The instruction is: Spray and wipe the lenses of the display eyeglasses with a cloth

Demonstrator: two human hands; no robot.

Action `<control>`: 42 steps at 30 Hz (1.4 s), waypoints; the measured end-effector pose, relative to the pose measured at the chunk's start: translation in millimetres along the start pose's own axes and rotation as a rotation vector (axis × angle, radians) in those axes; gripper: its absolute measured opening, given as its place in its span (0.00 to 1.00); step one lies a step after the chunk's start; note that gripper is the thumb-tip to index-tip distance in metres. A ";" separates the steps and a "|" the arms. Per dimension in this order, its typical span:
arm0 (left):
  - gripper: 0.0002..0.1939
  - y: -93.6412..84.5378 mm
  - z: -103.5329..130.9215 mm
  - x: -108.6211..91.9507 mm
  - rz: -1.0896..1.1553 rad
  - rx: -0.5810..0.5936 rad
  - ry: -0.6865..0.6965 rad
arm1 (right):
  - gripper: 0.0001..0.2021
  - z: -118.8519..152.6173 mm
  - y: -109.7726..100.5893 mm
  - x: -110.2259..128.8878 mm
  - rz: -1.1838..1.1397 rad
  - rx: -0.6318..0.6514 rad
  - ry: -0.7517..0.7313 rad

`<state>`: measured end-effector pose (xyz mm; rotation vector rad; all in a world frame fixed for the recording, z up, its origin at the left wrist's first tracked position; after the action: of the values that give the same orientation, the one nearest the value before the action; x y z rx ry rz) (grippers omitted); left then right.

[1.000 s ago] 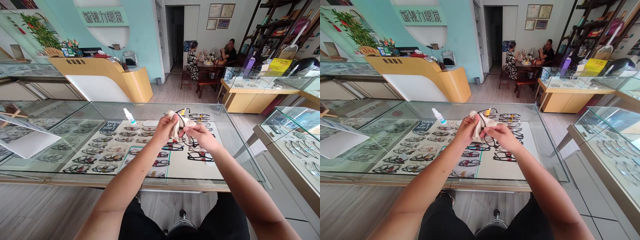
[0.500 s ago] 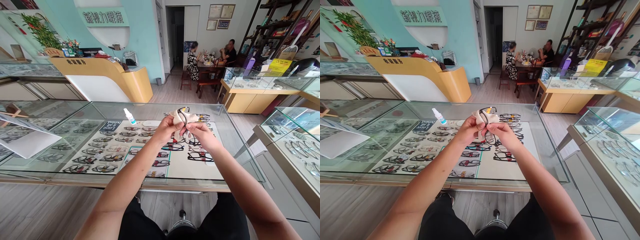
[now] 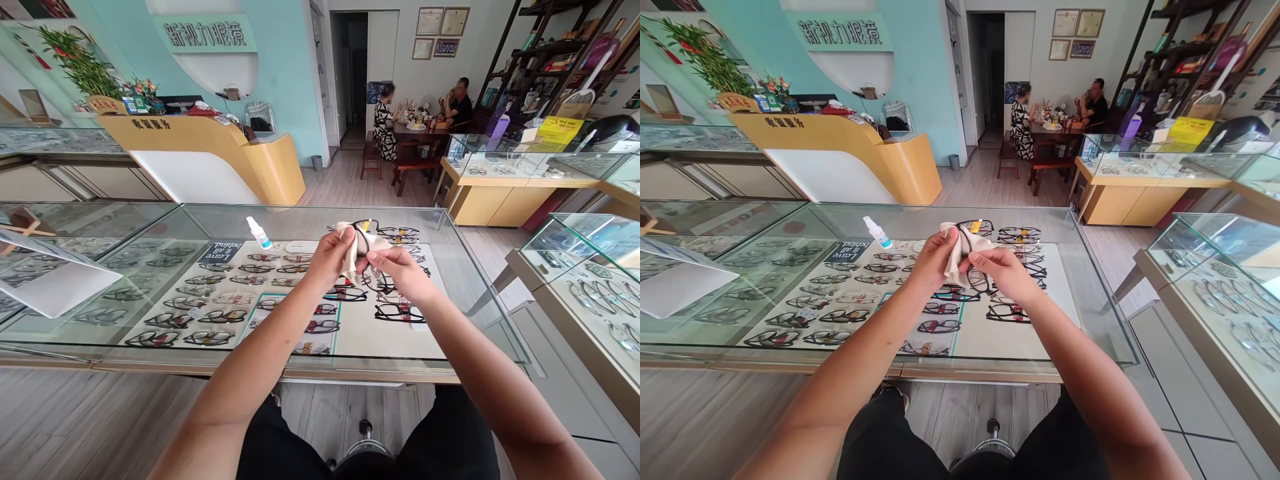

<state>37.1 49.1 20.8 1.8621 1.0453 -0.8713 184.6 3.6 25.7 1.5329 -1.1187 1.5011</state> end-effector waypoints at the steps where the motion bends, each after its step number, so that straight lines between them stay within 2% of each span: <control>1: 0.36 -3.1 -1.7 0.5 0.006 -0.037 0.004 | 0.27 0.6 -3.1 1.1 -0.010 -0.015 -0.012; 4: 0.35 -11.8 -6.5 0.1 0.032 -0.134 0.043 | 0.23 2.6 -15.5 6.3 -0.071 -0.072 -0.084; 6: 0.34 -13.8 -7.8 1.0 0.047 -0.140 0.049 | 0.21 4.7 -26.4 11.5 -0.115 -0.148 -0.175; 9: 0.34 -10.3 -4.9 6.8 0.022 -0.065 -0.002 | 0.19 8.0 -40.2 16.8 -0.128 -0.284 -0.277; 11: 0.35 -5.5 -0.3 12.3 -0.019 0.003 -0.043 | 0.20 7.9 -43.1 17.2 -0.109 -0.323 -0.281; 16: 0.34 11.4 11.4 16.0 -0.083 0.184 -0.044 | 0.24 4.3 -33.5 16.3 -0.043 -0.278 -0.222; 18: 0.34 16.2 14.5 14.1 -0.095 0.218 -0.038 | 0.25 2.8 -29.3 15.0 -0.038 -0.261 -0.202; 22: 0.35 17.3 17.1 13.9 -0.086 0.193 -0.051 | 0.25 0.4 -24.2 12.5 -0.025 -0.253 -0.210; 28: 0.36 13.3 16.9 23.7 -0.036 0.139 -0.116 | 0.26 0.2 -20.3 12.3 0.039 -0.266 -0.248; 32: 0.36 15.9 18.1 21.5 -0.007 0.138 -0.128 | 0.27 1.6 -19.9 14.3 0.082 -0.297 -0.279; 37: 0.34 18.9 19.8 16.7 -0.012 0.138 -0.128 | 0.24 3.2 -17.0 16.9 0.088 -0.276 -0.316; 42: 0.34 19.8 19.2 15.0 0.008 0.116 -0.129 | 0.26 4.2 -14.7 17.2 0.123 -0.304 -0.313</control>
<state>57.6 30.6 6.0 1.8767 0.9247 -1.0530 199.0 3.5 43.7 1.5373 -1.5685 1.1232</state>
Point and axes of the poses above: each hand's wrist, its own z-axis away from the middle knuckle, its own y-axis out of the palm, x = y × z, the point moved 6 cm from there along -z, towards the middle knuckle, and after that the axes turned 12 degrees about y, right-handed, at the moved point
